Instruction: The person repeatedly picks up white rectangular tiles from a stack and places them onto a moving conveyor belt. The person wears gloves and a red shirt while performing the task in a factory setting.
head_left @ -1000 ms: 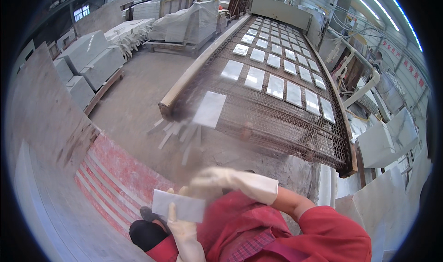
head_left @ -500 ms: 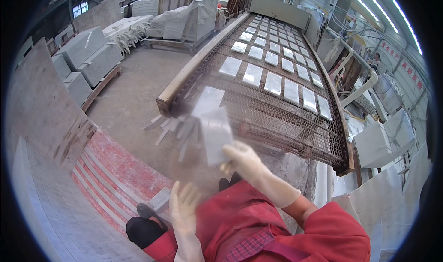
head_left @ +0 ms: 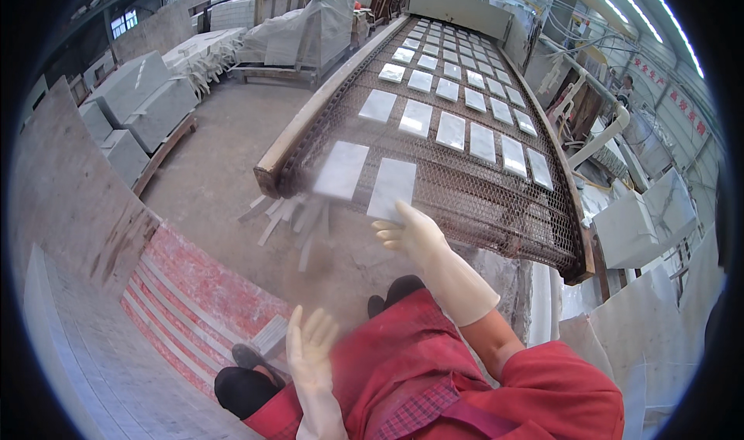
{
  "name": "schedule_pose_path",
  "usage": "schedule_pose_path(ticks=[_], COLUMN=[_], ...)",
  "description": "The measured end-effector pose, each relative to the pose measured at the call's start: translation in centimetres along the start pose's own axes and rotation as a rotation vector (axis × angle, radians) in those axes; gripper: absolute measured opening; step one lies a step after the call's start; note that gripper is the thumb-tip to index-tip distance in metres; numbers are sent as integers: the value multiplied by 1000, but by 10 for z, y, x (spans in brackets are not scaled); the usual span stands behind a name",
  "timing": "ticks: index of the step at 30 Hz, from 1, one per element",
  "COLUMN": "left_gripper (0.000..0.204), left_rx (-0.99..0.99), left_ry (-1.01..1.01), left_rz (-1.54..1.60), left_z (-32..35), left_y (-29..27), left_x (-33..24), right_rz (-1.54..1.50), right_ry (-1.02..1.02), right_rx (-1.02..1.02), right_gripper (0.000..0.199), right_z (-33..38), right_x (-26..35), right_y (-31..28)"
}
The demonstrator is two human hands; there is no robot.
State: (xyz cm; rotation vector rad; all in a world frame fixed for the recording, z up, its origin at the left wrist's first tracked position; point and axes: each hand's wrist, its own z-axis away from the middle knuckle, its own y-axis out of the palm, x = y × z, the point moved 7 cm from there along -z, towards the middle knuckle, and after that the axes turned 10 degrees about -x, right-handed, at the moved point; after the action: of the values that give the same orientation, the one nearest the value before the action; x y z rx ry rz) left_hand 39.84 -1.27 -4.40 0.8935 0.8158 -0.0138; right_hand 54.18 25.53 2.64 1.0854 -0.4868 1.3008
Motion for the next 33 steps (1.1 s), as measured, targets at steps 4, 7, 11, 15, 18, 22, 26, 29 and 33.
schedule_pose_path(ticks=[4, 7, 11, 15, 18, 22, 26, 29, 33], left_gripper=[54, 54, 54, 55, 52, 50, 50, 50, 45], left_rx=[-5, -2, 2, -6, -15, -26, -31, -30, -125], left_ry=[-5, -3, -15, -21, -31, -16, -33, -36, -141], left_rz=[9, 11, 28, 24, 26, 6, -2, -33, -310], left_z=[1, 2, 1, 0, 2, 2, 1, -3, -24], left_y=[0, 1, 3, 5, 5, 7, 8, 3, -22], left_x=[0, 0, 0, 0, 2, 1, 4, 16, 57], right_rz=[-79, -97, -397, -334, -131, 34, -21, -2, -15], right_ry=[-18, -5, 125, 272, 120, 48, 53, 67, 57], right_rx=[11, -104, -35, 138, 67, -31, -5, -5, 47], right_gripper=[38, 37, 41, 51, 55, 55, 55, 56, 54], right_z=[-1, -18, -21, -2, -2, -14, -21, -19, -5], right_x=[-2, 2, -3, -20, -15, -8, -5, -1, 7], right_y=[1, 0, 4, 9, 5, 6, 6, 3, 7])
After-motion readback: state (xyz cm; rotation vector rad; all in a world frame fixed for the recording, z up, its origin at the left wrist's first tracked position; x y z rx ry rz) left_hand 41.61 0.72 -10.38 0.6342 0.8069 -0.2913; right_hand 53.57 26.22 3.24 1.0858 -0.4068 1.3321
